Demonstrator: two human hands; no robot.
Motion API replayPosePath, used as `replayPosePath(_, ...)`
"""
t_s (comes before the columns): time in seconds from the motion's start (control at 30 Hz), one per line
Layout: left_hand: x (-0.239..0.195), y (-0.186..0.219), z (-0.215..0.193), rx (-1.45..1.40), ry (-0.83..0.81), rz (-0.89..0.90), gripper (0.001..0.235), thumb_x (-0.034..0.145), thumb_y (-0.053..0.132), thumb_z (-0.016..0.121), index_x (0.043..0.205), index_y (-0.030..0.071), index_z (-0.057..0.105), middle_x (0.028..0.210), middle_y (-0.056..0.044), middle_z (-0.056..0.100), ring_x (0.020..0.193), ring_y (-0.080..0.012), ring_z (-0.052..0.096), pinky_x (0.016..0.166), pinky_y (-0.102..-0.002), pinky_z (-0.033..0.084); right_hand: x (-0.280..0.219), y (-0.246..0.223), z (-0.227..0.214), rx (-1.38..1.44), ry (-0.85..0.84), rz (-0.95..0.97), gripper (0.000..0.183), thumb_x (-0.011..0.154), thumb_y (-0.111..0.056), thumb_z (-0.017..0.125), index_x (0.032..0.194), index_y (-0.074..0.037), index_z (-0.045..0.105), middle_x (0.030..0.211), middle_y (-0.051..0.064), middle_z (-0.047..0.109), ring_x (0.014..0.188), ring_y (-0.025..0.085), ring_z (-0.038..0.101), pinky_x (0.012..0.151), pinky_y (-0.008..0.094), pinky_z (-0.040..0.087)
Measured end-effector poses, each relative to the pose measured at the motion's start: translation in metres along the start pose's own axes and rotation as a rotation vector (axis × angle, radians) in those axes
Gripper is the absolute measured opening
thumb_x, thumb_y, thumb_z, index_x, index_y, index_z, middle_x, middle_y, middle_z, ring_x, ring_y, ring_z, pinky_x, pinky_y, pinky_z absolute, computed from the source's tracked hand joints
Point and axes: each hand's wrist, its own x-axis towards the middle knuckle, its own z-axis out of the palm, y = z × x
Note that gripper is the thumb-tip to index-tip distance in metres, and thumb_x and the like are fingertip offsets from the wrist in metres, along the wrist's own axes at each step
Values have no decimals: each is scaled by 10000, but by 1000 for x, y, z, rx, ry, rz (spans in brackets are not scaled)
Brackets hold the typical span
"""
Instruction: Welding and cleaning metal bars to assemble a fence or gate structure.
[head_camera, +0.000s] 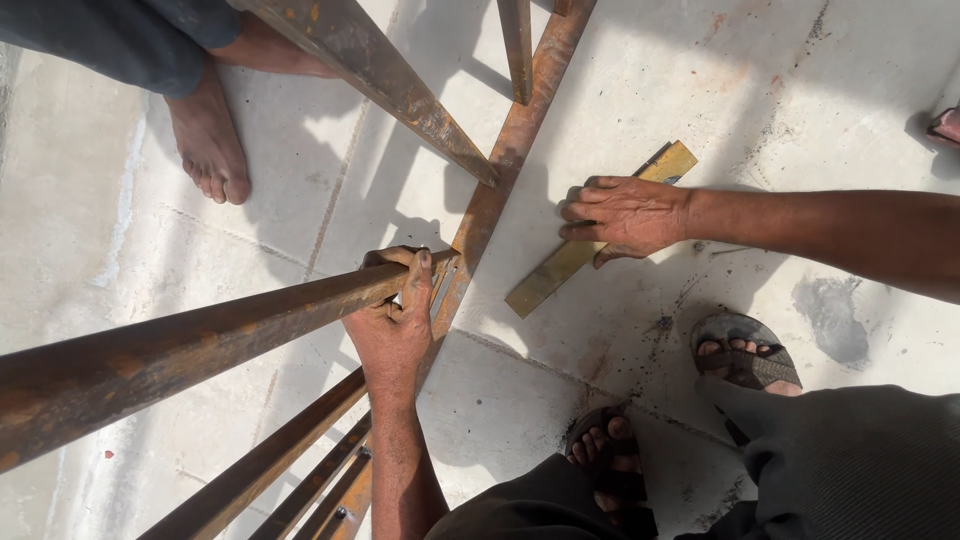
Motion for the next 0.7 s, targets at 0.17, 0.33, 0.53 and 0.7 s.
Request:
replayPosePath(0.17, -1, 8, 0, -15, -13, -119, 179, 937, 237, 758, 961, 61, 735, 843, -114, 747, 824, -180, 751, 631, -377, 592, 5, 17, -6, -180, -48, -15, 615, 933, -607, 492, 1369, -177, 553, 1128, 61, 554, 1086, 197, 491, 1029, 393, 482)
replayPosePath(0.33, -5, -9, 2, 22, 41, 51, 207, 976, 212, 789, 1013, 28, 700, 900, -119, 716, 918, -183, 739, 782, -356, 615, 36, 30, -38, 63, -38, -116, 601, 985, -565, 472, 1309, -75, 599, 1153, 112, 581, 979, 232, 644, 824, 369, 612)
replayPosePath(0.53, 1, 5, 2, -168, -3, -75, 168, 935, 219, 764, 936, 65, 697, 838, -62, 725, 764, -122, 718, 541, -289, 547, 55, 36, -53, -39, -102, -20, 533, 1029, -534, 453, 1299, -90, 572, 1201, 138, 574, 901, 249, 696, 764, 385, 640)
replayPosePath(0.7, 0, 1, 2, -174, 8, 32, 143, 953, 187, 761, 928, 65, 689, 829, -51, 714, 799, -118, 712, 615, -280, 580, 50, 33, -46, -13, -96, -63, 539, 1003, -549, 476, 1295, -104, 558, 1158, 108, 594, 939, 228, 698, 778, 376, 641)
